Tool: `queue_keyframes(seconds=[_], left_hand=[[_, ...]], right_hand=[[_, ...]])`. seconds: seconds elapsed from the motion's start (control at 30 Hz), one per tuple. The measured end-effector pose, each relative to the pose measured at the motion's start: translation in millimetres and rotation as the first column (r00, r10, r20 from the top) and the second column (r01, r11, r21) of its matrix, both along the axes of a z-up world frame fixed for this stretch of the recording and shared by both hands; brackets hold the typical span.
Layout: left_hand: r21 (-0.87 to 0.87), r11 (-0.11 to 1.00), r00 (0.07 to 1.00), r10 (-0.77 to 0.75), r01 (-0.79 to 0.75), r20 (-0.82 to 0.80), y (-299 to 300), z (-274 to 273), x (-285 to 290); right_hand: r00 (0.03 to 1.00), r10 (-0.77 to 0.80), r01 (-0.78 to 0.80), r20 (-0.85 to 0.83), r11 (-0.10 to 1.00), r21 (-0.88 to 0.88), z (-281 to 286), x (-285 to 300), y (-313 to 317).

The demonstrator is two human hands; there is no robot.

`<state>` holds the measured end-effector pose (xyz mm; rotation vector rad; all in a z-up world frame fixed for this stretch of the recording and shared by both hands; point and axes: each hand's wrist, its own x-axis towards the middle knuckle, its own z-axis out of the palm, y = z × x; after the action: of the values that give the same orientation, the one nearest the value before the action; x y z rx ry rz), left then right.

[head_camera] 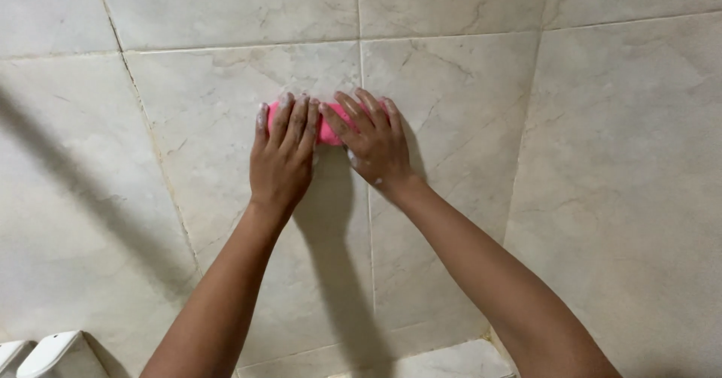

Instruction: The person scrubs a tiled bathroom ledge and the adjacent wall using a pink sponge. They apply a cleaning agent from a white bottle onto the sponge and scrub the grout lines and tile surfaces thoroughly.

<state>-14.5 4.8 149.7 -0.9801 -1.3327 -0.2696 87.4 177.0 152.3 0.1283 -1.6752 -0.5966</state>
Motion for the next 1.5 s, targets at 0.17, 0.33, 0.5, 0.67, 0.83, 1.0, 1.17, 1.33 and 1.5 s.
queue_keyframes(seconds=[0.17, 0.33, 0.5, 0.67, 0.83, 1.0, 1.17, 1.33, 1.5], left_hand=[[0.027, 0.999, 0.998, -0.043, 0.041, 0.043, 0.3, -23.9, 5.8], [-0.047, 0.999, 0.998, 0.019, -0.016, 0.054, -5.9, -79.9, 8.8], [-0.096, 0.995, 0.995, -0.031, 0.04, 0.094, -6.3, -137.2, 10.7], [-0.145, 0.988, 0.987, -0.037, 0.06, 0.156, -6.1, -193.4, 17.3], [-0.182, 0.98, 0.964, -0.035, 0.085, 0.263, -7.7, -257.5, 28.2], [-0.214, 0.971, 0.945, -0.03, 0.105, 0.325, -6.3, -309.1, 34.4], [-0.272, 0.957, 0.95, -0.011, 0.1, 0.311, -7.2, -311.5, 32.7], [-0.245, 0.969, 0.976, 0.017, 0.038, 0.219, -1.1, -248.8, 24.7], [-0.211, 0.977, 0.97, 0.015, 0.038, 0.243, -4.3, -243.6, 32.9]], right_hand=[[1.0, -0.003, 0.004, 0.028, 0.999, -0.039, -26.3, 3.5, -3.5], [0.993, -0.016, 0.019, 0.118, 0.999, -0.029, -87.3, 7.6, 2.1], [0.992, -0.016, 0.016, 0.122, 1.0, 0.002, -141.1, 13.8, 2.0], [0.986, 0.044, -0.038, 0.16, 0.998, -0.043, -189.8, 27.4, -2.6], [0.965, 0.062, -0.046, 0.253, 0.997, -0.068, -246.4, 37.3, -2.0], [0.949, 0.047, -0.018, 0.312, 0.995, -0.094, -300.7, 42.9, 3.4], [0.941, 0.04, -0.025, 0.336, 0.999, -0.046, -300.3, 48.8, 10.6], [0.96, 0.05, -0.045, 0.275, 0.999, -0.023, -248.0, 36.0, 16.5], [0.966, 0.03, -0.008, 0.256, 0.996, -0.087, -254.7, 35.4, 8.4]])
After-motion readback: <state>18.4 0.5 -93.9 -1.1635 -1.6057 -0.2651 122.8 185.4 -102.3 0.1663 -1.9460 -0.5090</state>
